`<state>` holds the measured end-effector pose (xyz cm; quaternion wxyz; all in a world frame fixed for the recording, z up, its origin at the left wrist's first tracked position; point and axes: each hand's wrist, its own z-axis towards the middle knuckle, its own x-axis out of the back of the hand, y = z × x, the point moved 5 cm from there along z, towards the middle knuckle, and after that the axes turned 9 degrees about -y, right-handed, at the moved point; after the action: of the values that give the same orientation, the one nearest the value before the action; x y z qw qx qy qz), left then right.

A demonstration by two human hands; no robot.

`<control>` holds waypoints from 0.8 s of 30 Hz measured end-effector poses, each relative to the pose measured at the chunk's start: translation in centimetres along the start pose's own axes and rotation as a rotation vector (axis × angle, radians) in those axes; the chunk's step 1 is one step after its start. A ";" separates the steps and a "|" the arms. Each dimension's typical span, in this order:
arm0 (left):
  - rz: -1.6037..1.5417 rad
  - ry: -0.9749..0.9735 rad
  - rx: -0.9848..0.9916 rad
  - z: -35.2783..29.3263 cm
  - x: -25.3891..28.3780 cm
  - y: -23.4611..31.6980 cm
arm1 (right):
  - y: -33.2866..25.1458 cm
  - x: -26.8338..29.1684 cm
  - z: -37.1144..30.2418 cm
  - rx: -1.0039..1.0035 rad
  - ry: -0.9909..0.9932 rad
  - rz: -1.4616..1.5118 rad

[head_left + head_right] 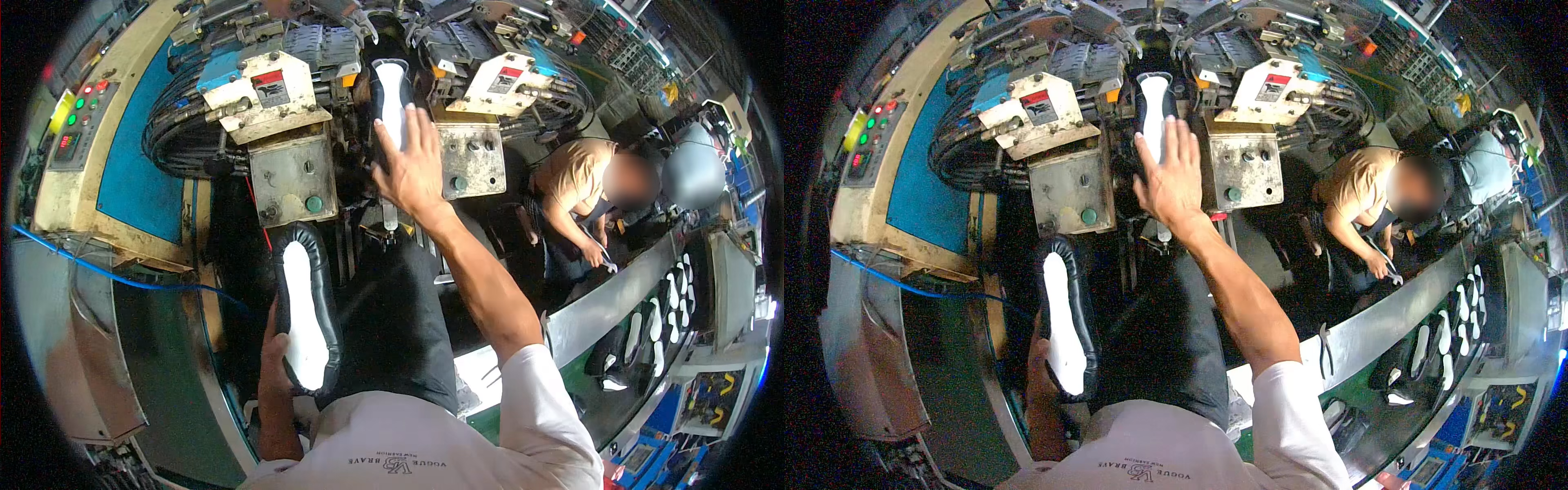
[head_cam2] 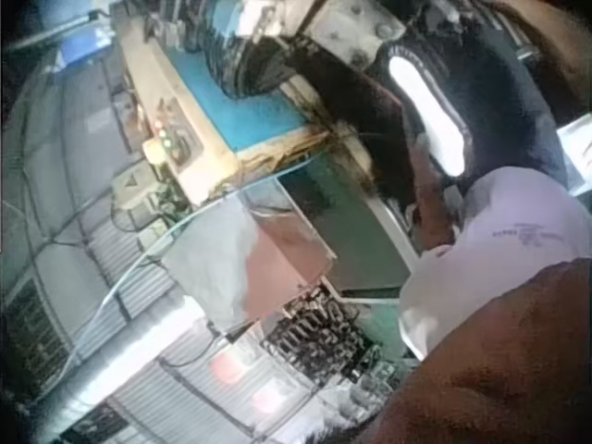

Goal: Operate a shoe lasting machine to shape the upper of the shoe over the last.

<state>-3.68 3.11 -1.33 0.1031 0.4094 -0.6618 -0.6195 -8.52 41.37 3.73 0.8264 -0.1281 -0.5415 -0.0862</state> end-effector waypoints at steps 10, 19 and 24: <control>-0.115 -0.128 0.071 3.8 -2.6 -1.6 | 0.4 -0.8 1.7 0.105 0.184 0.001; 0.084 -0.053 0.275 7.8 -2.2 -3.0 | 3.9 -3.0 13.7 0.100 0.128 -0.140; 0.107 -0.101 0.259 10.4 -1.8 -3.7 | 4.1 -2.6 14.8 0.122 0.119 -0.090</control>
<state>-7.69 12.30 -6.17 0.0491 0.3516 -0.7615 -0.5423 -21.32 49.84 6.50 0.8586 -0.0477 -0.5010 -0.0977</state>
